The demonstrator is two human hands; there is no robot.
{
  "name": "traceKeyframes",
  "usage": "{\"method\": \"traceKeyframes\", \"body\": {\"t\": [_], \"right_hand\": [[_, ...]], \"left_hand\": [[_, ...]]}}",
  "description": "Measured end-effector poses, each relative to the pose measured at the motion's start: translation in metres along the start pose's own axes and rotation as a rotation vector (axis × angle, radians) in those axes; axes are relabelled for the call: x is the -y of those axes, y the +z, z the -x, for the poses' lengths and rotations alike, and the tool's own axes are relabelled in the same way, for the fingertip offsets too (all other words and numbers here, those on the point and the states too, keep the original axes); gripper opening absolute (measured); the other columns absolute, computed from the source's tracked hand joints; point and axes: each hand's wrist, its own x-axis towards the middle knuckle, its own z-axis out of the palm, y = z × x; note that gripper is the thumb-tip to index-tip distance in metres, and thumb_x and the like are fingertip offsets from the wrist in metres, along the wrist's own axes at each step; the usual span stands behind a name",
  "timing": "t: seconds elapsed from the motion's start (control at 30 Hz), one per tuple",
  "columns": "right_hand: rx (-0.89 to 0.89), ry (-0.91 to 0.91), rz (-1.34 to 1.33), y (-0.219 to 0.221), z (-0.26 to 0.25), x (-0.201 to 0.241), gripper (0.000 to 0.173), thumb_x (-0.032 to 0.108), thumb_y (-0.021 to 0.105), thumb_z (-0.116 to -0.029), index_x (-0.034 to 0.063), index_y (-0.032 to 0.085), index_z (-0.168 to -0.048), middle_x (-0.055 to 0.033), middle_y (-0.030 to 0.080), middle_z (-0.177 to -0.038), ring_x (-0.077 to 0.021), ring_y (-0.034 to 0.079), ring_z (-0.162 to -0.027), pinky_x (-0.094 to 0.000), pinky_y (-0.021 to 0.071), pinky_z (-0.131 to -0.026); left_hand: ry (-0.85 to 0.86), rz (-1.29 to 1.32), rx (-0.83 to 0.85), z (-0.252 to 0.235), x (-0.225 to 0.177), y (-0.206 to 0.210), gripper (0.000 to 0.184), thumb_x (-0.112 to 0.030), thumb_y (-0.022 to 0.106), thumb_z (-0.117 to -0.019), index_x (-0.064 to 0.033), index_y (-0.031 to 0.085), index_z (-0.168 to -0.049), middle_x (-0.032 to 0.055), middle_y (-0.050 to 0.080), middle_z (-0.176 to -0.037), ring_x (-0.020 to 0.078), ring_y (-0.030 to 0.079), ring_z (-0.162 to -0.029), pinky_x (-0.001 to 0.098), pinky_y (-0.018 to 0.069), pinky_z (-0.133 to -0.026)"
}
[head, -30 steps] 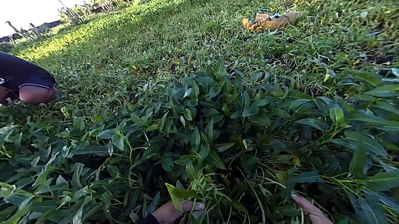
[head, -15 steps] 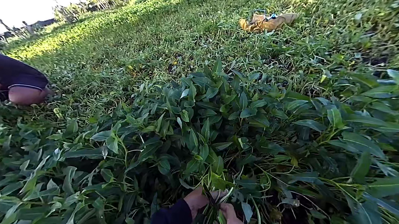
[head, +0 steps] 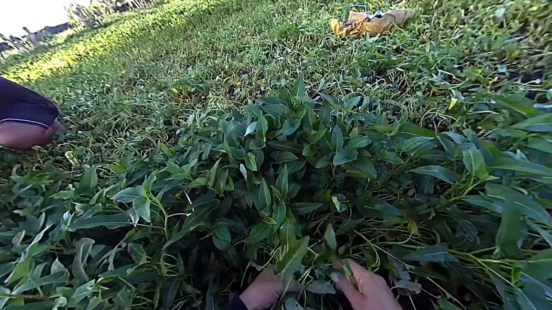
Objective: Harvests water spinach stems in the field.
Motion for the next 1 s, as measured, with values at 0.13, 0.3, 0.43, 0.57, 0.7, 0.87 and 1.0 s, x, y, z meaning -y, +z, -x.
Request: {"method": "traceKeyframes", "body": {"t": [0.13,0.3,0.43,0.57,0.7,0.87,1.0], "right_hand": [[0.231,0.301,0.222,-0.017,-0.06,-0.012,0.053,0.033,0.037,-0.1121,-0.0077,0.047,-0.145,-0.0308,0.052,-0.144,-0.0424,0.049,-0.138,-0.0582,0.0378,-0.114],[0.396,0.277,0.456,-0.003,-0.101,0.003,0.037,0.015,0.054,-0.1038,-0.0124,0.061,-0.128,-0.0325,0.055,-0.141,-0.0466,0.05,-0.136,-0.0652,0.0379,-0.111],[0.225,0.361,0.132,-0.018,-0.086,-0.031,0.047,0.033,0.038,-0.1122,-0.0027,0.056,-0.137,-0.0234,0.064,-0.123,-0.034,0.064,-0.107,-0.052,0.0504,-0.094],[0.086,0.325,-0.329,-0.002,-0.013,-0.069,0.05,0.045,0.055,-0.1053,0.0043,0.056,-0.134,-0.0154,0.071,-0.106,-0.0228,0.066,-0.073,-0.0415,0.0549,-0.066],[0.022,0.107,-0.621,0.051,0.04,-0.038,0.057,0.021,0.075,-0.0905,0.0026,0.049,-0.137,-0.0094,0.069,-0.089,-0.0168,0.061,-0.062,-0.0356,0.0527,-0.057],[-0.41,0.11,-0.498,0.096,0.053,-0.005,0.05,0.017,0.075,-0.0877,-0.0031,0.056,-0.13,-0.0209,0.066,-0.111,-0.0322,0.067,-0.096,-0.0501,0.0565,-0.081],[-0.308,0.294,-0.455,0.102,0.054,-0.036,0.068,0.021,0.078,-0.0885,-0.0054,0.046,-0.144,-0.0282,0.064,-0.124,-0.0398,0.068,-0.105,-0.0561,0.0562,-0.089]], "left_hand": [[0.054,-0.013,-0.007,0.003,0.005,-0.007,0.051,-0.008,0.078,-0.0874,0.0004,0.055,-0.133,0.0134,0.067,-0.116,0.0199,0.065,-0.106,0.0395,0.0549,-0.093],[0.036,-0.022,0.063,0.006,0.007,-0.017,0.066,-0.008,0.077,-0.0853,-0.0009,0.045,-0.142,0.013,0.066,-0.117,0.0184,0.067,-0.103,0.0363,0.057,-0.09],[0.025,0.018,0.006,0.02,0.008,-0.041,0.041,-0.008,0.078,-0.087,-0.001,0.061,-0.124,0.0104,0.07,-0.108,0.0187,0.068,-0.1,0.0396,0.0566,-0.09],[0.032,0.048,0.034,0.028,0.015,-0.06,0.042,-0.009,0.075,-0.0864,-0.0037,0.059,-0.124,0.008,0.071,-0.103,0.0172,0.069,-0.095,0.038,0.0585,-0.086],[0.043,-0.004,0.026,0.031,0.019,-0.046,0.046,-0.009,0.078,-0.0856,-0.0019,0.058,-0.126,0.009,0.07,-0.107,0.0171,0.069,-0.098,0.0381,0.0581,-0.089],[0.12,-0.073,0.032,0.035,0.023,-0.034,0.06,-0.01,0.08,-0.083,-0.0007,0.054,-0.136,0.0118,0.065,-0.123,0.0174,0.063,-0.113,0.0372,0.0533,-0.098],[0.082,-0.043,0.008,0.037,0.021,-0.041,0.051,-0.009,0.08,-0.0849,0.0003,0.057,-0.129,0.0118,0.067,-0.116,0.0181,0.065,-0.106,0.0384,0.0548,-0.094]]}}
